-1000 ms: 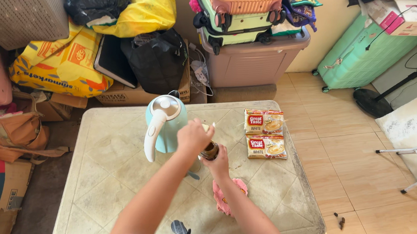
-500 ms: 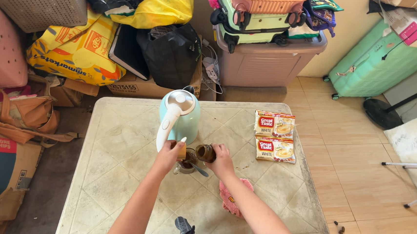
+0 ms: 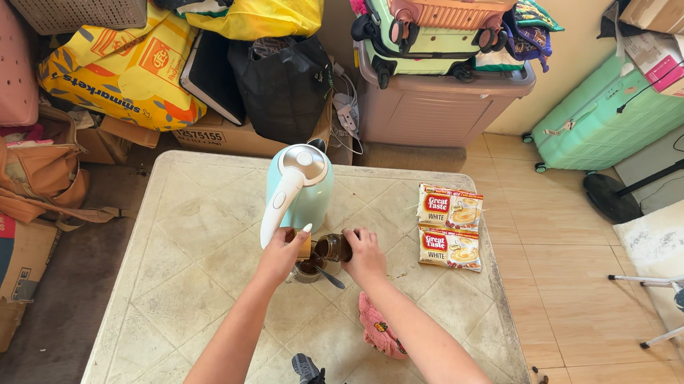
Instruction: The person adds a spoonful of a brown paste from a jar into a glass mug, stirs the mixture, wipes the electric kettle and table with a cloth, then adds more paste and stirs again. The person handles a jar, spoon, glass mug, electric kettle, and cloth on a cluttered table.
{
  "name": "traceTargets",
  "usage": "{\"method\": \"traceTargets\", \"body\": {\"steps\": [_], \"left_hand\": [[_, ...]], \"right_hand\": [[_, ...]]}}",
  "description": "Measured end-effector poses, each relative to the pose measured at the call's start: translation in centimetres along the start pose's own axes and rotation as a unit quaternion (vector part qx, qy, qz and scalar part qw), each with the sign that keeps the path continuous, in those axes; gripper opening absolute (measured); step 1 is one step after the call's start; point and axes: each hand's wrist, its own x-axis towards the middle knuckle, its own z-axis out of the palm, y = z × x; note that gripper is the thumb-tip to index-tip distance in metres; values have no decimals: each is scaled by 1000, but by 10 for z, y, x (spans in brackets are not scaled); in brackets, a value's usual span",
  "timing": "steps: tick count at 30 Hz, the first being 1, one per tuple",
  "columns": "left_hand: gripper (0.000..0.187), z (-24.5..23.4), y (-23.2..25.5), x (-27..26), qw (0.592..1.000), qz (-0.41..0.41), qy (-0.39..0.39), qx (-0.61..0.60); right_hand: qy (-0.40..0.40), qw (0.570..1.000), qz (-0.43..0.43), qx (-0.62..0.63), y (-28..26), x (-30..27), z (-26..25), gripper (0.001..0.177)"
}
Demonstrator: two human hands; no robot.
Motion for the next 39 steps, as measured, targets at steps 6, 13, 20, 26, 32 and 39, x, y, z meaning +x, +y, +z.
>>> {"method": "traceTargets", "body": {"steps": [6,13,20,26,32,39], "left_hand": [[76,0,1,0,1000,-6,-7,5],[76,1,5,0,1000,-11,-5,14],[74,3,-2,3,999,2,6,39],[73,15,3,12,994,58,14,89],[72,46,49,11,952,165,-23,257],[60,92,91,18,841,266,-80,463]], "right_hand": [[-9,1000,-13,-20,-7,-1,-10,64],[-21,1000,-12,-11,-4,0,-8,65],[-72,994,-2,80,10,3,-3,78],[-151,953,74,251,22,2,4,81],[-141,912,115,369,37,-4,22,76],[-78,908,204,358,59,1,7,97]]}}
